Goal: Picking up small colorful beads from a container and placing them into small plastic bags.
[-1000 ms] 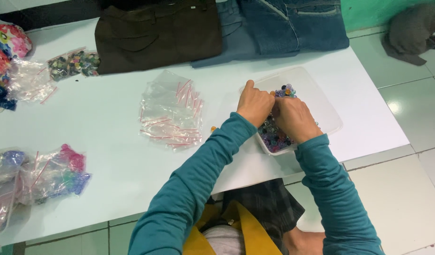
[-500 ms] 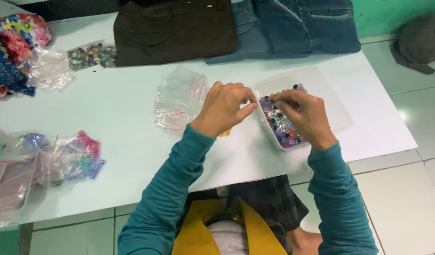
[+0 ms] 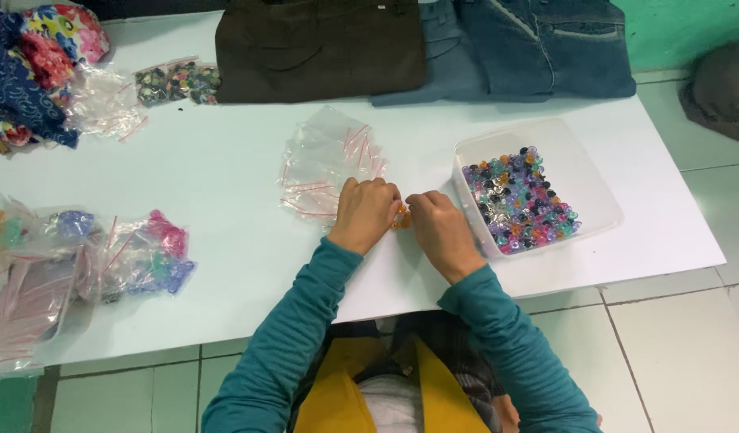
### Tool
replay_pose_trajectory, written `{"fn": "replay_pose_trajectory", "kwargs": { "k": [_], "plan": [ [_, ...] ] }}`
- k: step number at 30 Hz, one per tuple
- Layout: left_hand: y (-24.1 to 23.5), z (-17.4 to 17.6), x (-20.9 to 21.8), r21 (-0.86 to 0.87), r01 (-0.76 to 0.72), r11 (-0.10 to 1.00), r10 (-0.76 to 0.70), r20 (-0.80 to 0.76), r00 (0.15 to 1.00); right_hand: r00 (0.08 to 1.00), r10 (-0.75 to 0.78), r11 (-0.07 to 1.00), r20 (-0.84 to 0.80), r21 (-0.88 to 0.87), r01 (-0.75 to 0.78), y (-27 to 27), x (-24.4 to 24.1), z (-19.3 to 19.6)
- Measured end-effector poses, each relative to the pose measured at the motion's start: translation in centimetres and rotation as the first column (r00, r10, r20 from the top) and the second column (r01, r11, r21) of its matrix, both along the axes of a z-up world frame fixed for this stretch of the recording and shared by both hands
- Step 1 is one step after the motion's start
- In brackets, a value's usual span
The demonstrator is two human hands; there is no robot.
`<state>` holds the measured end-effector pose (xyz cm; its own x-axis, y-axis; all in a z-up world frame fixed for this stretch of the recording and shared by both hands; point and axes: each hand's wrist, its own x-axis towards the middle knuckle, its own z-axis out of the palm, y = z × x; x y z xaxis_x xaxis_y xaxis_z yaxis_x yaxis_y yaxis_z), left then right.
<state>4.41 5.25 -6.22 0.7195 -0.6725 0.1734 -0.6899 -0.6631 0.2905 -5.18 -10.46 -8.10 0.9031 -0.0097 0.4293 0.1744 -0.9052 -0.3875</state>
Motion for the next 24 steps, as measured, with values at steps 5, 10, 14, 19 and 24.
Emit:
{"fn": "replay_pose_trajectory", "kwargs": {
  "k": [5, 10, 14, 19, 24],
  "plan": [
    [-0.3, 1.8, -0.3, -0.035, 0.000, 0.999, 0.000, 0.017, 1.000, 1.000, -0.028, 0.999, -0.001, -0.046, 0.028, 0.2, -1.5, 2.9],
    [-2.9, 6.6, -1.0, -0.238, 0.077, 0.968, -0.050, 0.117, 0.992, 0.987, 0.001, 1.000, 0.162, -0.003, 0.000, -3.5, -3.2, 8.6],
    [-8.6, 8.4, -1.1, -0.303, 0.249, 0.920, -0.181, 0.235, 0.955, 0.989, -0.144, 0.978, -0.022, -0.154, 0.139, -10.9, -1.2, 10.3],
    [-17.9, 2.4, 1.2, -0.110, 0.247, 0.963, -0.175, 0.444, 0.879, 0.902, -0.260, 0.950, -0.344, -0.257, 0.176, -14.8, 0.6, 9.4],
    [-24.3, -2.9, 2.9, 0.240, 0.203, 0.949, -0.291, 0.424, 0.858, 0.893, -0.246, 0.929, -0.376, -0.354, 0.107, -15.3, 0.9, 6.3]
  ]
}}
